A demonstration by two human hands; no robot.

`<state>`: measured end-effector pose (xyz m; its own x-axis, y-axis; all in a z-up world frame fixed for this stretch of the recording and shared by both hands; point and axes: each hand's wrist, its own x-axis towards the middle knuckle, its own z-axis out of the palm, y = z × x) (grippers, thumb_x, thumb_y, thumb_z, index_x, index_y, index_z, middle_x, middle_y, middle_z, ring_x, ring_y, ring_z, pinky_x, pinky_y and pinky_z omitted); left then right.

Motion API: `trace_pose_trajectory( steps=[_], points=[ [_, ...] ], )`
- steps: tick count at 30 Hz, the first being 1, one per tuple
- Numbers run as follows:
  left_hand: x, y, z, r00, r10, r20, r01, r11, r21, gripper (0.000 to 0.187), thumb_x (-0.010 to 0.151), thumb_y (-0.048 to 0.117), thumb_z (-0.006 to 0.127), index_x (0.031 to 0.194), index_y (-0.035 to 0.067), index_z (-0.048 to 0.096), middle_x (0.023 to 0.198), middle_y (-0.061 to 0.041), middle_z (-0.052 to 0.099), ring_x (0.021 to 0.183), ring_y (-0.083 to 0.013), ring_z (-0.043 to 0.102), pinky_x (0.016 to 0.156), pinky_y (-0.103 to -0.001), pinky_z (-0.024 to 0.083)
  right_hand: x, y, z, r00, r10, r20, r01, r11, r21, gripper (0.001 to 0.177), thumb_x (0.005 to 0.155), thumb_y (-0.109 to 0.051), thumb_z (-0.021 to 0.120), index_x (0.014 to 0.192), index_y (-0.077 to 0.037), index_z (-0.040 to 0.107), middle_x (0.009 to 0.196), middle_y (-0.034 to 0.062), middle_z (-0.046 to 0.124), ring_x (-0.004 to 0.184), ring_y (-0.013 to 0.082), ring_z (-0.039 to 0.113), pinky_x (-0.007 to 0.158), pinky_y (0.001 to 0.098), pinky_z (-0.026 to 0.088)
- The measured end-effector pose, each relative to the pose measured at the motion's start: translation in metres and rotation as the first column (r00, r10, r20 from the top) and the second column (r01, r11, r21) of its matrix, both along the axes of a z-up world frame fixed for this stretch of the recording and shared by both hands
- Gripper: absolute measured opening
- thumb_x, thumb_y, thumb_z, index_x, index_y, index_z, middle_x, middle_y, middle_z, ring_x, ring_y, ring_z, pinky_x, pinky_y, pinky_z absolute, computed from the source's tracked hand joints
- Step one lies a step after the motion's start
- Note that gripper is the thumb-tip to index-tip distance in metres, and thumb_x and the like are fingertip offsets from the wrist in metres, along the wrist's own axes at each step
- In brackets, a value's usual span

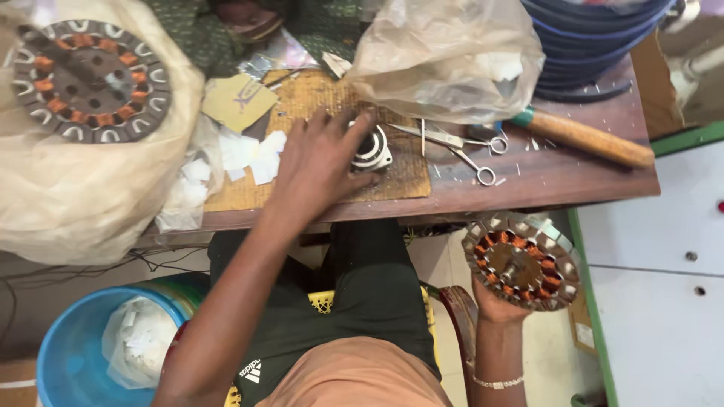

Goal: The person uses a screwdriver to adjust and secure components on a circular electrical part with copper windings. They handle small white insulating pieces and place them into slots on the component while working at a cluttered workbench.

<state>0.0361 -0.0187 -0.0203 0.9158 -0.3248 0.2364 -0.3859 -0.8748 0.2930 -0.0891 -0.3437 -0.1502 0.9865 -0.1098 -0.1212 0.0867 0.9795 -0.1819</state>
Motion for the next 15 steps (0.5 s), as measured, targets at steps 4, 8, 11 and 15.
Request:
trace_pose_trajectory(
  steps=[4,8,11,15],
  points=[
    [-0.017,0.004,0.002,0.997,0.056,-0.058,-0.064,0.988,-0.142,0.084,0.067,0.037,0.091,0.138,0.014,0.052,0.135,-0.014,0.061,0.118,-0.0401,0.057,0.087,-0.054,0.052,0.012,0.003,0.033,0.987,0.072,0.146,-0.053,0.991,-0.126,0.043,0.105,-0.033,0.062,0.140,-0.008,0.064,0.138,0.0115,0.066,0.133,0.0299,0.061,0.122,0.0536,0.044],
    [-0.024,-0.001,0.001,0.985,0.147,-0.087,-0.161,0.969,-0.189,0.082,0.067,0.036,0.091,0.134,0.009,0.052,0.133,-0.015,0.060,0.120,-0.0398,0.055,0.083,-0.056,0.052,0.029,0.019,0.073,0.945,0.233,0.231,-0.108,0.886,-0.451,0.035,0.121,-0.036,0.060,0.110,-0.002,0.061,0.111,0.0118,0.065,0.108,0.0247,0.064,0.101,0.0451,0.051],
    [-0.025,-0.003,0.002,0.977,0.178,-0.115,-0.199,0.956,-0.214,0.084,0.066,0.037,0.092,0.134,0.009,0.052,0.131,-0.014,0.060,0.122,-0.0386,0.053,0.084,-0.056,0.052,0.038,0.040,0.104,0.946,0.239,0.219,-0.014,0.705,-0.709,0.037,0.119,-0.036,0.060,0.108,-0.001,0.060,0.098,0.0099,0.061,0.093,0.0217,0.060,0.087,0.0394,0.051],
    [-0.033,0.006,0.012,0.984,0.174,-0.046,-0.180,0.955,-0.235,0.097,0.058,0.039,0.092,0.141,0.011,0.049,0.138,-0.019,0.054,0.122,-0.0397,0.051,0.091,-0.055,0.048,0.067,0.077,0.140,0.930,0.264,0.257,0.233,0.118,-0.965,0.040,0.116,-0.043,0.049,0.115,-0.006,0.061,0.110,0.0087,0.066,0.103,0.0207,0.064,0.097,0.0374,0.053]
  ],
)
